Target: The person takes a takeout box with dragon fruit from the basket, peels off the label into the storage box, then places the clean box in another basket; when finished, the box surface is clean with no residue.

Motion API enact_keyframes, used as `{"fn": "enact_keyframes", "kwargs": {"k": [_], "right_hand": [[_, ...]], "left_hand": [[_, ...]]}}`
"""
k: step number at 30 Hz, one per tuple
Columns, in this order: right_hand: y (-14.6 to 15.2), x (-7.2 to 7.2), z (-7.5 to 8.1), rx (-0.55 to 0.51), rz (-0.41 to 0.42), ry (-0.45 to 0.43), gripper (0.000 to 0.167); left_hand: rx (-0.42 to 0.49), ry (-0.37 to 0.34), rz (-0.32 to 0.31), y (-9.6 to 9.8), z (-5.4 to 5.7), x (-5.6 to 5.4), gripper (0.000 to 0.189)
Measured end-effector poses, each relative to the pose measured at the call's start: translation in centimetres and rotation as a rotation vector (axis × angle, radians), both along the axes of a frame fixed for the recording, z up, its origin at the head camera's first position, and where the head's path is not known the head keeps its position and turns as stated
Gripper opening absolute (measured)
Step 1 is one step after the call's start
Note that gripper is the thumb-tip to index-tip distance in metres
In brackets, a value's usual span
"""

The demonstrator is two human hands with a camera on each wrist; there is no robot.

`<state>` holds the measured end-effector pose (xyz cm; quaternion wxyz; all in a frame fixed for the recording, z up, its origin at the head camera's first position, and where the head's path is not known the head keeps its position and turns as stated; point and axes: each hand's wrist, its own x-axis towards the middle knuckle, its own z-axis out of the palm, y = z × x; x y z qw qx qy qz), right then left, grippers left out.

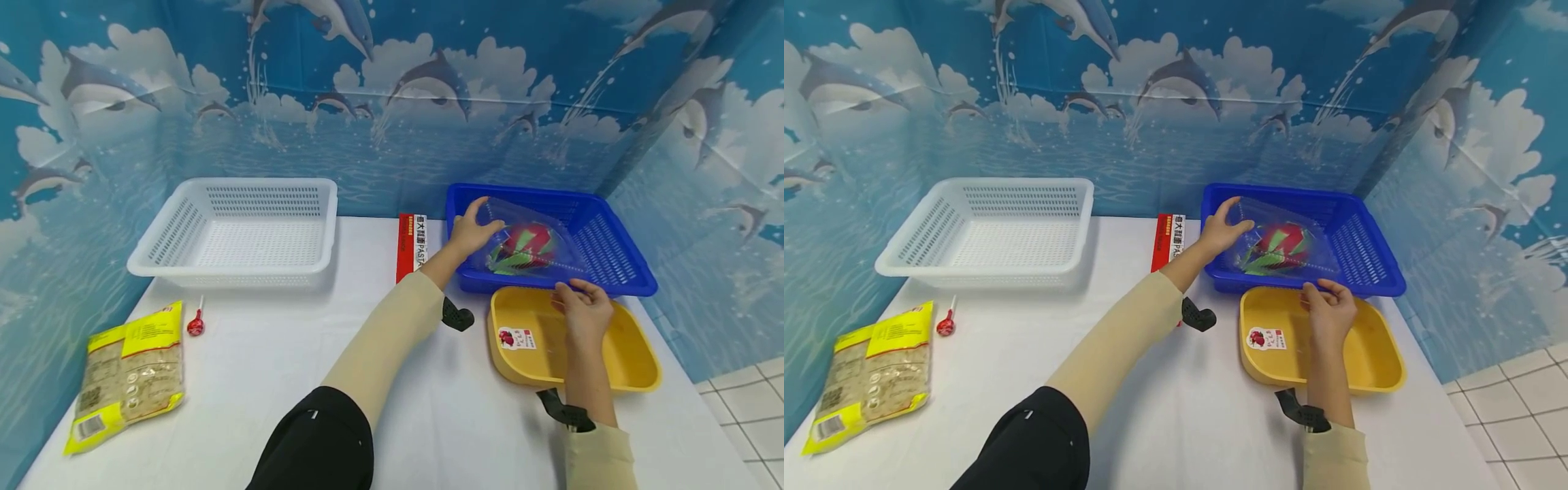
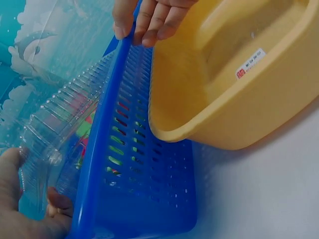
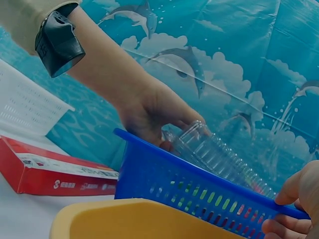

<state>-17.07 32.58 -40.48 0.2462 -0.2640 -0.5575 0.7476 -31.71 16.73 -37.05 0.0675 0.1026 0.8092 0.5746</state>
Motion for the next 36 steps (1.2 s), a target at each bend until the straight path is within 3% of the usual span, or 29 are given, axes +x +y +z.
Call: {"fn": "enact_keyframes", "kwargs": {"k": [6, 16, 36], "right_hand": [[-0.1, -0.1, -0.1, 0.000, 0.000, 0.007, 0.021], [0.0, 0.0, 0.1, -0.002, 0.001, -0.008, 0.021], [0.2, -0.1, 0.0, -0.003, 0.016, -0.044, 0.021]], "left_hand": [[-0.068, -0.042, 0.036, 0.5, 0.0, 0.6, 0.067], [-0.056, -0.131, 0.027, 1.1, -0.4, 1.3, 0.077], [-0.108, -0.152, 0.043, 1.4, -0.2, 1.8, 0.070]]}}
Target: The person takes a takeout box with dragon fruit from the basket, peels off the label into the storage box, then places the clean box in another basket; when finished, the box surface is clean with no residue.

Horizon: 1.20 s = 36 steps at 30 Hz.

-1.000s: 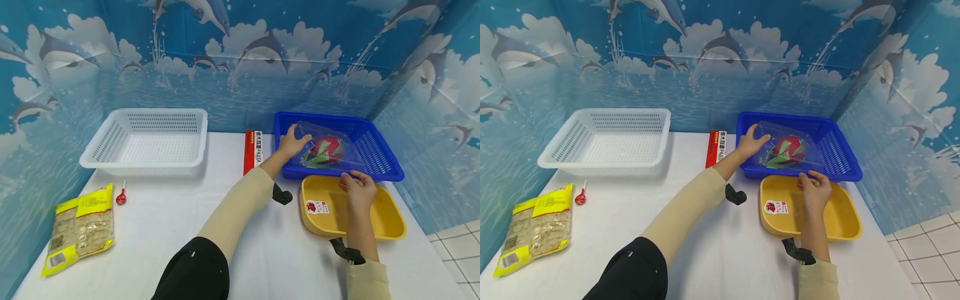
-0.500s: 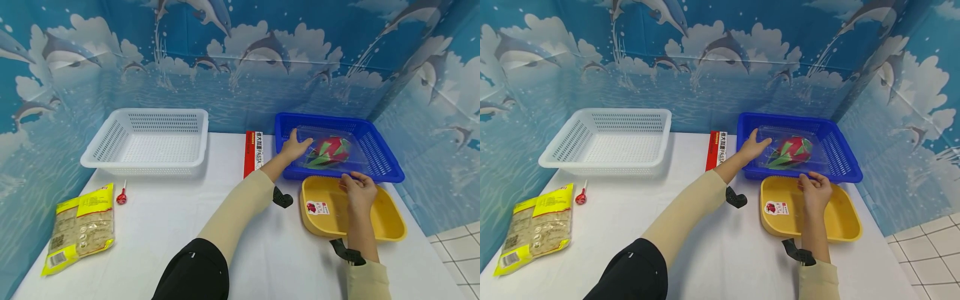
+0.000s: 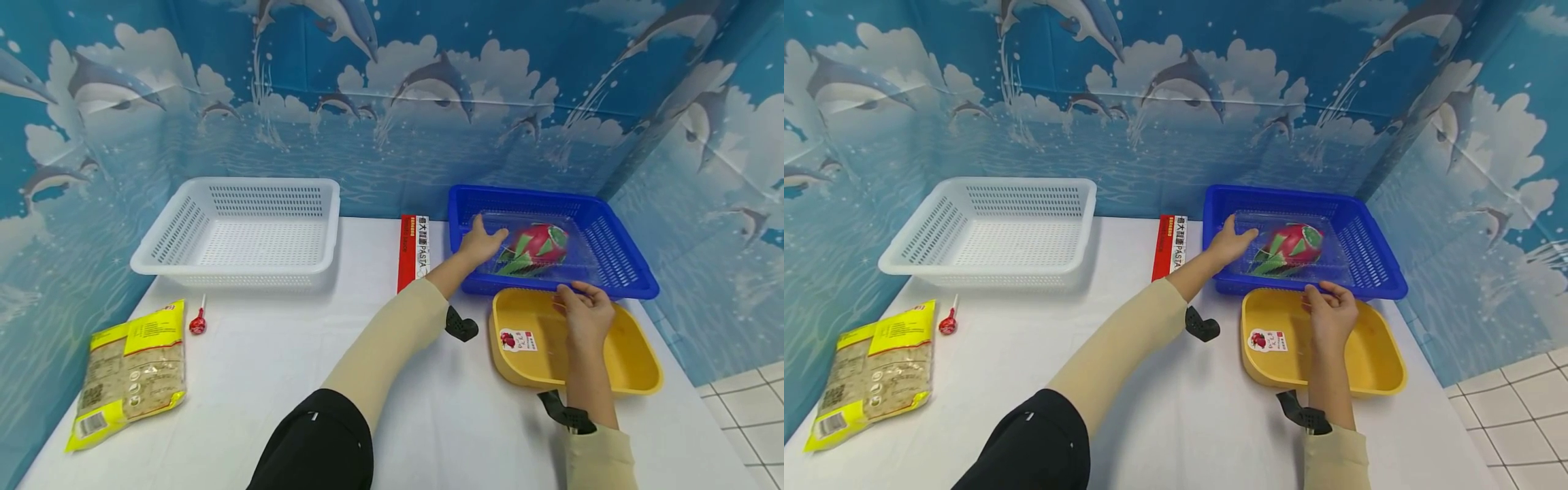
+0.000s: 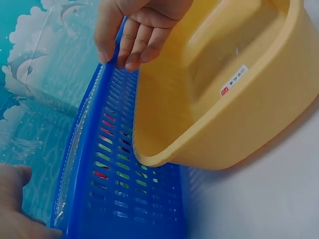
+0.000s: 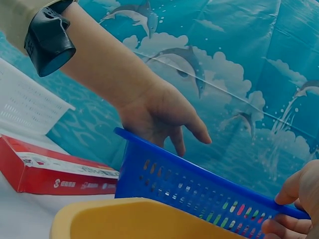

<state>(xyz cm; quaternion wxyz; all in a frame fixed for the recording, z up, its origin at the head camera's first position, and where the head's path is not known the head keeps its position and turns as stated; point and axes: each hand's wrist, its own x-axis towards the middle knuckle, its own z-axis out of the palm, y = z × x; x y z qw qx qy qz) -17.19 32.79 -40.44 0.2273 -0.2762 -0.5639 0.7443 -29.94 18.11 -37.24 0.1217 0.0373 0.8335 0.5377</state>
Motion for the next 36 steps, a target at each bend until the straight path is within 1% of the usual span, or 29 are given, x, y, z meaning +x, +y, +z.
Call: {"fn": "enact_keyframes", "kwargs": {"k": [4, 8, 13, 17, 22, 28, 33, 36], "right_hand": [[-0.1, 0.0, 0.1, -0.003, 0.000, -0.001, 0.022], [-0.3, 0.0, 0.1, -0.003, -0.001, -0.003, 0.022], [-0.4, -0.2, 0.1, -0.008, 0.006, 0.003, 0.021], [-0.3, -0.2, 0.1, -0.015, 0.000, 0.011, 0.022], [-0.2, 0.0, 0.1, -0.025, -0.004, 0.012, 0.022], [-0.2, 0.2, 0.2, -0.031, 0.006, 0.004, 0.023], [-0.2, 0.2, 0.2, -0.036, 0.011, -0.013, 0.025], [-0.3, 0.0, 0.2, -0.031, 0.009, -0.025, 0.024]], "left_hand": [[-0.054, 0.051, -0.009, 0.0, -0.1, 0.2, 0.068], [-0.114, 0.144, -0.024, -0.4, -0.3, 0.4, 0.067], [-0.094, 0.296, -0.066, -1.6, -0.5, 0.7, 0.060], [-0.094, 0.370, -0.119, -2.7, -0.4, 1.1, 0.057], [-0.084, 0.414, -0.183, -3.9, -0.2, 2.0, 0.053], [-0.081, 0.446, -0.230, -5.3, -0.2, 3.1, 0.048], [-0.084, 0.454, -0.275, -6.4, -0.2, 4.3, 0.046], [-0.089, 0.461, -0.295, -7.6, -0.3, 5.0, 0.045]]}}
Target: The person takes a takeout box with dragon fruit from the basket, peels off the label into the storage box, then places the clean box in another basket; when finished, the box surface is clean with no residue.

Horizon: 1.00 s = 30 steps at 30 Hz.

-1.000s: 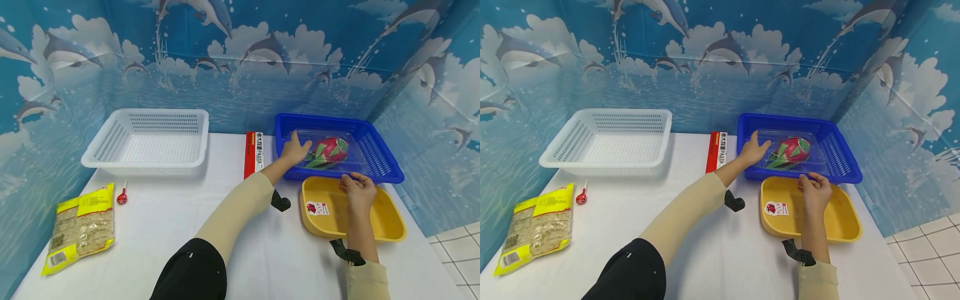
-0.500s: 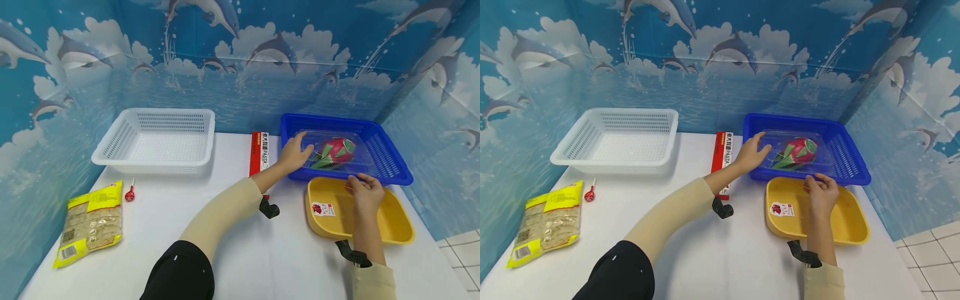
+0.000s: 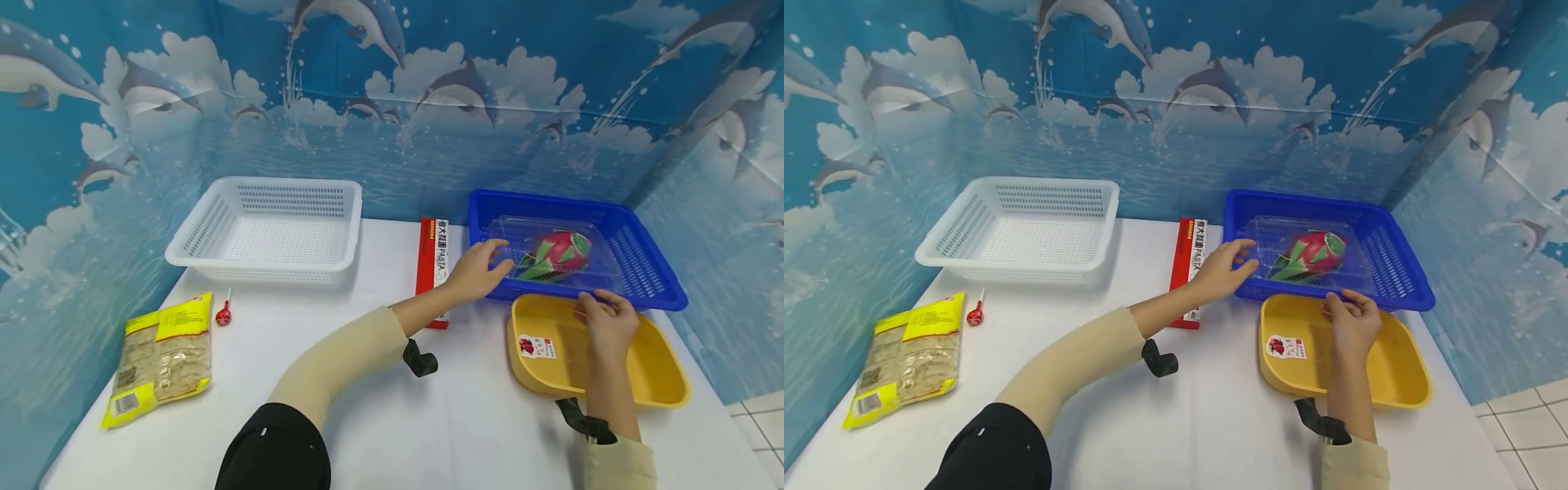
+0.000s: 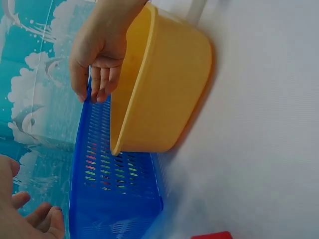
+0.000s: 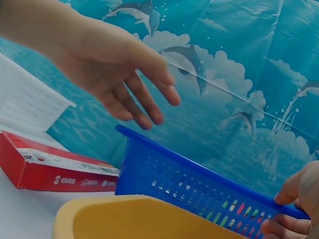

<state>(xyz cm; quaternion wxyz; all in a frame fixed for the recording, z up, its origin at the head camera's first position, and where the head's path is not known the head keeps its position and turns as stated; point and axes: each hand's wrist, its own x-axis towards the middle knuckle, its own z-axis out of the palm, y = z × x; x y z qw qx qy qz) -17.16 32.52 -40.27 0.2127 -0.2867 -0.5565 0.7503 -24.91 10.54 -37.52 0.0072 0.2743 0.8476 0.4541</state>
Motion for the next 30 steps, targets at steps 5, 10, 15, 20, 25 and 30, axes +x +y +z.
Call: {"fn": "enact_keyframes", "kwargs": {"k": [5, 10, 15, 20, 25, 30], "right_hand": [[0.0, -0.3, 0.0, 0.010, 0.008, -0.010, 0.026], [-0.1, -0.9, 0.1, 0.013, 0.018, 0.010, 0.026], [0.2, -0.8, 0.0, 0.013, 0.022, 0.014, 0.026], [0.6, -0.6, 0.2, 0.027, 0.034, 0.006, 0.028], [0.9, -0.1, 0.4, 0.048, 0.047, -0.039, 0.030], [1.1, 0.4, 0.7, 0.117, 0.049, -0.115, 0.029]], "left_hand": [[-0.015, 0.015, -0.019, -2.5, -0.7, 0.8, 0.044], [-0.005, 0.036, 0.000, -5.5, -1.4, 0.8, 0.044], [0.013, 0.044, 0.035, -8.1, -2.2, 1.3, 0.045], [0.084, 0.046, 0.094, -10.7, -3.3, 1.7, 0.045], [0.109, 0.044, 0.153, -13.2, -4.2, 2.2, 0.043], [0.061, 0.079, 0.174, -15.9, -4.7, 2.9, 0.039]]}}
